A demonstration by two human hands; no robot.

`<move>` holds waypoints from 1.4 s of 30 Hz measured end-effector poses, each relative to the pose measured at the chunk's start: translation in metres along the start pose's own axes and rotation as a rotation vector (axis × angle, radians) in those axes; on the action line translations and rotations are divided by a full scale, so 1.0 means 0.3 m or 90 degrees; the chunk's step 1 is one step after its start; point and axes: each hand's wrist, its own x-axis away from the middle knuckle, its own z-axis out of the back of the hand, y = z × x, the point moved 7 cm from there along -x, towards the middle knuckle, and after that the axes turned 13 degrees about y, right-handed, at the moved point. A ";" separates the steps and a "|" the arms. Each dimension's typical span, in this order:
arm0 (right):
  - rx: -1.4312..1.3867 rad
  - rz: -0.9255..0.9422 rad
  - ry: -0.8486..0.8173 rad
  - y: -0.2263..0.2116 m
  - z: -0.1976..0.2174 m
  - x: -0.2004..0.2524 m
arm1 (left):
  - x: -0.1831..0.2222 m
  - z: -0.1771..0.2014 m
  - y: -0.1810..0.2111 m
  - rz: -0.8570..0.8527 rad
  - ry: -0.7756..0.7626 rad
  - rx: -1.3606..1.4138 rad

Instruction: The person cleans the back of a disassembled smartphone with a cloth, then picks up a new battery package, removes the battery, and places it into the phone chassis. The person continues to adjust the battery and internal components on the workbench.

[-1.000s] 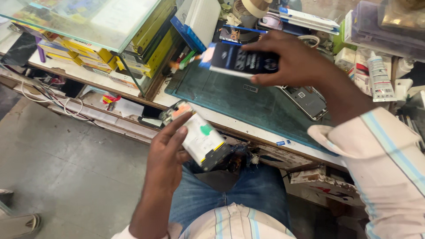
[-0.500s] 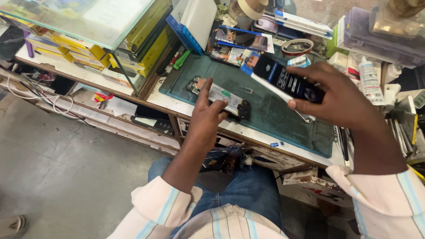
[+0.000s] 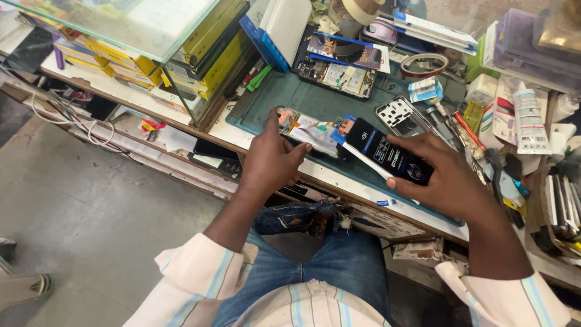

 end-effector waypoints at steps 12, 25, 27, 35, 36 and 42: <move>0.109 0.045 0.045 -0.016 -0.023 0.037 | -0.068 0.079 -0.001 -0.226 0.068 -0.106; 0.202 0.035 0.085 -0.015 -0.033 0.070 | -0.157 0.189 0.039 -0.558 0.211 -0.094; 0.191 0.034 0.085 -0.014 -0.040 0.070 | -0.156 0.194 0.024 -0.552 0.230 -0.081; 0.181 0.064 0.066 -0.040 -0.068 0.054 | -0.169 0.206 0.002 -0.534 0.248 -0.062; 0.188 0.063 0.066 -0.040 -0.069 0.054 | -0.173 0.206 0.003 -0.537 0.247 -0.063; 0.214 0.011 0.059 -0.025 -0.061 0.068 | -0.187 0.202 -0.002 -0.552 0.205 -0.060</move>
